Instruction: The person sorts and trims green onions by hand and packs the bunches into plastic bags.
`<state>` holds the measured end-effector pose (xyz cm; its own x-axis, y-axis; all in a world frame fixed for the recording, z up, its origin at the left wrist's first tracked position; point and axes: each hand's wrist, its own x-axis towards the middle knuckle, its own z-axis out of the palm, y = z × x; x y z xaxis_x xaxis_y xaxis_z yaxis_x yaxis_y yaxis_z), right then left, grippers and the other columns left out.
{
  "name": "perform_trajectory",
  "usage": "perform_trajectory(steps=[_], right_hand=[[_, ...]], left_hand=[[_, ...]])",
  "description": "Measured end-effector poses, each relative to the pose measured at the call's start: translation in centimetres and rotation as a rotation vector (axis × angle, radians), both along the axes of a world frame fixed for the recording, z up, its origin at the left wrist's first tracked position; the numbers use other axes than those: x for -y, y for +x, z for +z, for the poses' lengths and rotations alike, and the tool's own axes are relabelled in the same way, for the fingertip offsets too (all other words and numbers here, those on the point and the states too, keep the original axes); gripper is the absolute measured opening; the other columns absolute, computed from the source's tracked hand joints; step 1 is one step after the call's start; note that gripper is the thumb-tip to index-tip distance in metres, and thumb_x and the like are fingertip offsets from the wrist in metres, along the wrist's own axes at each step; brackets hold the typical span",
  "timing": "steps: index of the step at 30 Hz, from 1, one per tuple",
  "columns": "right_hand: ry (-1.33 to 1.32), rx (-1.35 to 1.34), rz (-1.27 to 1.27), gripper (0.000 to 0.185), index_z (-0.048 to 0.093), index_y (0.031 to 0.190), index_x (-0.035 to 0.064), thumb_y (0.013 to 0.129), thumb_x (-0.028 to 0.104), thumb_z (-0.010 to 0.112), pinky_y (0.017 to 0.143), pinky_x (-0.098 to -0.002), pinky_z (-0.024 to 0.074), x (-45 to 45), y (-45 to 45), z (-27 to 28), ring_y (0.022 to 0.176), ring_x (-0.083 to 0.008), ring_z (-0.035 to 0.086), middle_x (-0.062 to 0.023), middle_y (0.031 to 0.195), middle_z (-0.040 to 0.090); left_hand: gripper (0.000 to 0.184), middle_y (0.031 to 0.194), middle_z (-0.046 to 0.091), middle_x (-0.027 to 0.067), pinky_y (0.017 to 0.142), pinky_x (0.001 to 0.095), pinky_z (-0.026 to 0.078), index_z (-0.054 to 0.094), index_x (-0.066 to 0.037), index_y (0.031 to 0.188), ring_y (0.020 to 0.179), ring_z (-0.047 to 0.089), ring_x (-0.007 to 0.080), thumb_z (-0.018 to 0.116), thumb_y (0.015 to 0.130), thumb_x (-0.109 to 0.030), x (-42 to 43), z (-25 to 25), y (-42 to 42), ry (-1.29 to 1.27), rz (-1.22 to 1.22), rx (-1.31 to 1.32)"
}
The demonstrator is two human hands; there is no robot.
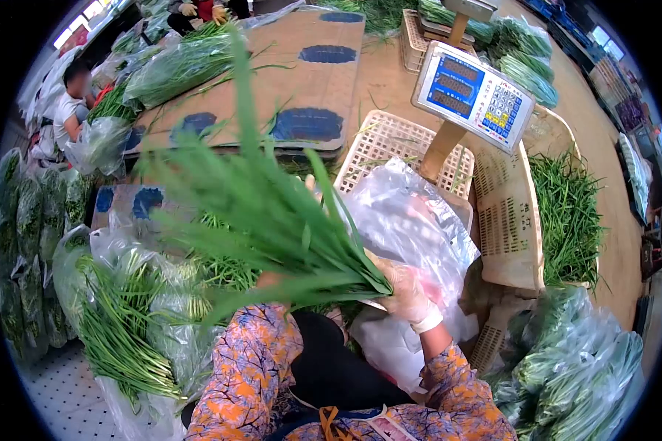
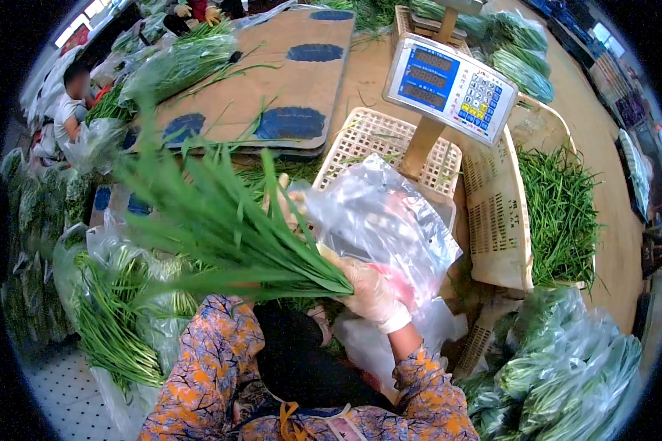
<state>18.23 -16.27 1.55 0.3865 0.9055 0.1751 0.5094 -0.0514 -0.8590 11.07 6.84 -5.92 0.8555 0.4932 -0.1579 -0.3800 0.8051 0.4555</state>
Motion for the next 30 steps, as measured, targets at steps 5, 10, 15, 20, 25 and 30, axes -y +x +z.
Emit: perform_trajectory(steps=[5,10,15,20,25,30], right_hand=[[0.109,0.147,-0.047,0.074,0.041,0.130,0.0096,0.065,0.009,0.075,0.073,-0.0344,0.0466,0.0,0.9,-0.9,0.081,-0.0286,0.059,-0.0133,0.090,0.061],[-0.027,0.271,-0.123,0.068,0.044,0.128,0.0147,0.067,0.004,0.070,0.072,-0.0352,0.0465,2.0,2.0,-6.1,0.081,-0.0297,0.059,-0.0143,0.090,0.061],[-0.127,0.200,-0.100,0.067,0.043,0.129,0.0150,0.068,-0.002,0.064,0.076,-0.0360,0.0464,3.3,2.4,-7.9,0.085,-0.0311,0.059,-0.0142,0.092,0.061],[-0.190,0.151,-0.139,0.063,0.046,0.126,0.0129,0.067,0.002,0.067,0.078,-0.0352,0.0459,3.0,2.1,-6.5,0.088,-0.0298,0.059,-0.0141,0.095,0.061],[-0.384,0.302,-0.195,0.062,0.039,0.130,0.0115,0.073,0.001,0.058,0.083,-0.0384,0.0440,4.7,4.3,-9.3,0.098,-0.0343,0.054,-0.0176,0.111,0.055],[-0.440,-0.069,-0.446,0.040,0.047,0.121,0.0002,0.083,0.008,0.048,0.085,-0.0342,0.0417,11.1,7.7,-11.6,0.099,-0.0242,0.052,-0.0105,0.110,0.057]], left_hand=[[0.045,0.105,0.056,0.0109,0.085,0.0312,0.045,0.048,-0.005,0.118,0.091,0.054,0.0168,0.059,0.083,-0.031,0.9,1.2,0.7,0.135,-0.048,-0.091],[0.043,0.103,0.057,0.0108,0.083,0.0313,0.045,0.050,-0.005,0.113,0.090,0.055,0.0173,0.060,0.081,-0.032,1.5,3.1,0.4,0.432,-0.090,-0.321],[0.042,0.101,0.059,0.0107,0.081,0.0314,0.046,0.053,-0.005,0.109,0.088,0.057,0.0178,0.061,0.080,-0.033,2.1,5.1,-1.3,0.796,-0.140,-0.572],[0.040,0.098,0.060,0.0106,0.080,0.0315,0.047,0.055,-0.005,0.105,0.087,0.058,0.0184,0.063,0.078,-0.034,2.0,6.4,-0.9,1.089,-0.182,-0.701],[0.039,0.096,0.061,0.0105,0.078,0.0316,0.047,0.058,-0.005,0.101,0.085,0.059,0.0189,0.064,0.076,-0.034,2.1,7.5,-1.1,1.238,-0.221,-0.743],[0.038,0.094,0.062,0.0104,0.076,0.0317,0.048,0.060,-0.004,0.097,0.084,0.060,0.0194,0.065,0.074,-0.035,2.2,9.4,-1.3,1.306,-0.201,-0.733]])
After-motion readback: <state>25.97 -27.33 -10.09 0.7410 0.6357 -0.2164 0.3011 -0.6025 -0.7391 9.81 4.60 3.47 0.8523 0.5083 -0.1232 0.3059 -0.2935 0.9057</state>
